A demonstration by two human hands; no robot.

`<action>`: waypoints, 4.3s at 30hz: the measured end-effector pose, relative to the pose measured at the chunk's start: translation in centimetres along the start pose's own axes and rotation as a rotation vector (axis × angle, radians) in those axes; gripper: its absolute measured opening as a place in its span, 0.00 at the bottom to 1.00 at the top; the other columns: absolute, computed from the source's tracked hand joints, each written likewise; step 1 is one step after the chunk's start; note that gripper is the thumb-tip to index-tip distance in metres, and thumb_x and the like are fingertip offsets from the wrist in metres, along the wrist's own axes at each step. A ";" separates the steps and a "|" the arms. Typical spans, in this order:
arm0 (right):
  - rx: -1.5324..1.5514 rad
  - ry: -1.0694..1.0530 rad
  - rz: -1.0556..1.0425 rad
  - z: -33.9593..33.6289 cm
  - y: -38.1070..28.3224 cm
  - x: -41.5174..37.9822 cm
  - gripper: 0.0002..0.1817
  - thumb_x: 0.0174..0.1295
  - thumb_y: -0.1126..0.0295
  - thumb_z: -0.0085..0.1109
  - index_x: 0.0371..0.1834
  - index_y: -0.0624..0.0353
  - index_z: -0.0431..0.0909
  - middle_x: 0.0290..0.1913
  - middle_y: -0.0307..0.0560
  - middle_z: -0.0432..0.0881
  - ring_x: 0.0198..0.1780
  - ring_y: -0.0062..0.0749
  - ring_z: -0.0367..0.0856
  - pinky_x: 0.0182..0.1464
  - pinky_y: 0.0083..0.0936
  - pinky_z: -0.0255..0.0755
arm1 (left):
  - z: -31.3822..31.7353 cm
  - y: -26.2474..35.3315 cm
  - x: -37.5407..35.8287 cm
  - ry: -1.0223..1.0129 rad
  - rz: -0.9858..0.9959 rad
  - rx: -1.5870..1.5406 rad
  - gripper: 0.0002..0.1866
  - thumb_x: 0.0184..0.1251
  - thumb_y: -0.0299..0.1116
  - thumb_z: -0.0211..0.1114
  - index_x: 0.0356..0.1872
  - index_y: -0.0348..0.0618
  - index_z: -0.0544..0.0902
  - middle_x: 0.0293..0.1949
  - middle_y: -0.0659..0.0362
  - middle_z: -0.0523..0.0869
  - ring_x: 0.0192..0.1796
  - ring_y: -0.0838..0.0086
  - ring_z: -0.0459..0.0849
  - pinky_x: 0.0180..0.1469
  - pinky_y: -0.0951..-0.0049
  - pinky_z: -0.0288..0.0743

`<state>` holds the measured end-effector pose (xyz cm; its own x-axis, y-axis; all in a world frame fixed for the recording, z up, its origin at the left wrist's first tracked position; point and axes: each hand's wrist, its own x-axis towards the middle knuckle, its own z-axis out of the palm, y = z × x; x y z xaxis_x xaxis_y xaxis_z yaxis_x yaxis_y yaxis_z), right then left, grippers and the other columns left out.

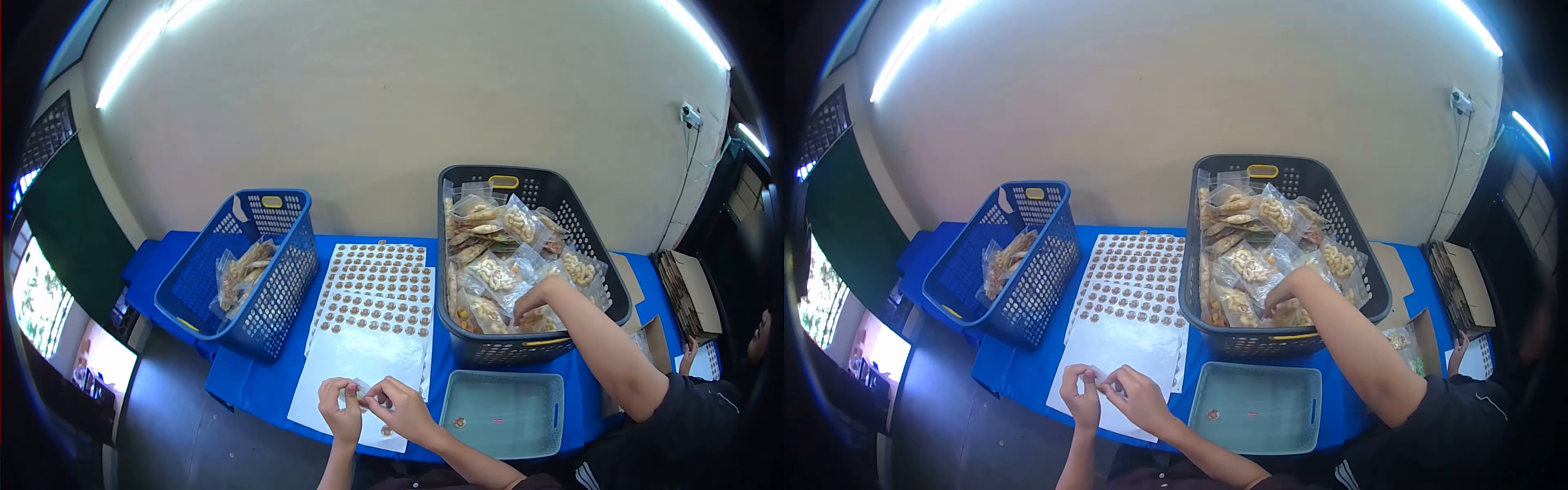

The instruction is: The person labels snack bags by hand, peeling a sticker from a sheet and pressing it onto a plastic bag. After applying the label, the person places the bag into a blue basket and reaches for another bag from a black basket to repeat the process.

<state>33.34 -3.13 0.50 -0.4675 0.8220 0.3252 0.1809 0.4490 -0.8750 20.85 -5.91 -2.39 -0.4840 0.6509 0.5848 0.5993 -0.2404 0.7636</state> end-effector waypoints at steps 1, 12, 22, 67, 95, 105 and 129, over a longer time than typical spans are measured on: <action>0.019 -0.008 0.006 0.3 0.0 -0.2 0.07 0.53 0.70 0.57 0.28 0.63 0.72 0.27 0.47 0.75 0.27 0.37 0.76 0.29 0.28 0.69 | -0.2 0.0 0.1 0.039 0.014 0.031 0.10 0.61 0.30 0.56 0.23 0.35 0.72 0.24 0.57 0.74 0.29 0.72 0.72 0.34 0.74 0.65; 0.058 -0.108 0.092 1.3 4.6 -4.4 0.06 0.54 0.71 0.56 0.26 0.64 0.73 0.24 0.43 0.74 0.24 0.22 0.73 0.26 0.19 0.66 | -5.9 -2.0 7.2 0.366 -0.326 -0.374 0.13 0.69 0.35 0.46 0.23 0.42 0.68 0.23 0.66 0.68 0.28 0.84 0.65 0.33 0.82 0.60; 1.016 -0.150 0.714 3.1 5.4 -3.6 0.17 0.62 0.60 0.48 0.38 0.66 0.73 0.34 0.42 0.75 0.34 0.18 0.72 0.39 0.15 0.66 | -1.6 -5.3 7.5 -0.278 -1.017 -1.990 0.11 0.67 0.38 0.47 0.28 0.47 0.72 0.18 0.68 0.67 0.23 0.82 0.68 0.45 0.71 0.65; 0.215 0.172 0.513 15.5 -2.0 8.2 0.14 0.59 0.63 0.54 0.40 0.64 0.77 0.31 0.41 0.80 0.33 0.17 0.73 0.37 0.17 0.67 | -7.3 -13.5 14.9 -0.808 -0.620 -0.702 0.14 0.60 0.36 0.59 0.38 0.32 0.77 0.32 0.58 0.81 0.33 0.79 0.79 0.37 0.80 0.72; 0.841 0.899 0.157 -1.0 1.2 11.2 0.21 0.64 0.57 0.45 0.48 0.67 0.66 0.40 0.50 0.77 0.32 0.26 0.76 0.36 0.20 0.70 | -13.3 -15.6 19.1 -1.020 -0.676 -0.755 0.16 0.63 0.26 0.52 0.52 0.37 0.68 0.47 0.52 0.76 0.51 0.69 0.75 0.54 0.72 0.67; 0.687 0.688 0.505 6.9 7.1 8.4 0.09 0.60 0.68 0.51 0.25 0.61 0.74 0.21 0.37 0.72 0.24 0.18 0.68 0.32 0.15 0.65 | -21.0 -15.5 24.5 -0.872 -0.342 -0.689 0.14 0.61 0.25 0.54 0.48 0.34 0.71 0.41 0.53 0.79 0.47 0.71 0.77 0.48 0.74 0.69; 0.484 1.089 0.659 7.5 6.3 -0.9 0.06 0.58 0.74 0.46 0.36 0.60 0.72 0.29 0.40 0.76 0.25 0.18 0.71 0.30 0.14 0.65 | 2.2 -42.5 31.5 -0.951 0.073 0.762 0.15 0.54 0.47 0.55 0.35 0.52 0.84 0.60 0.51 0.64 0.56 0.58 0.70 0.55 0.57 0.66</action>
<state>28.43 -3.67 -8.03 0.5416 0.7928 -0.2796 -0.3208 -0.1125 -0.9404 -18.50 26.41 -17.04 0.0345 0.9978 -0.0573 0.9807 -0.0227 0.1943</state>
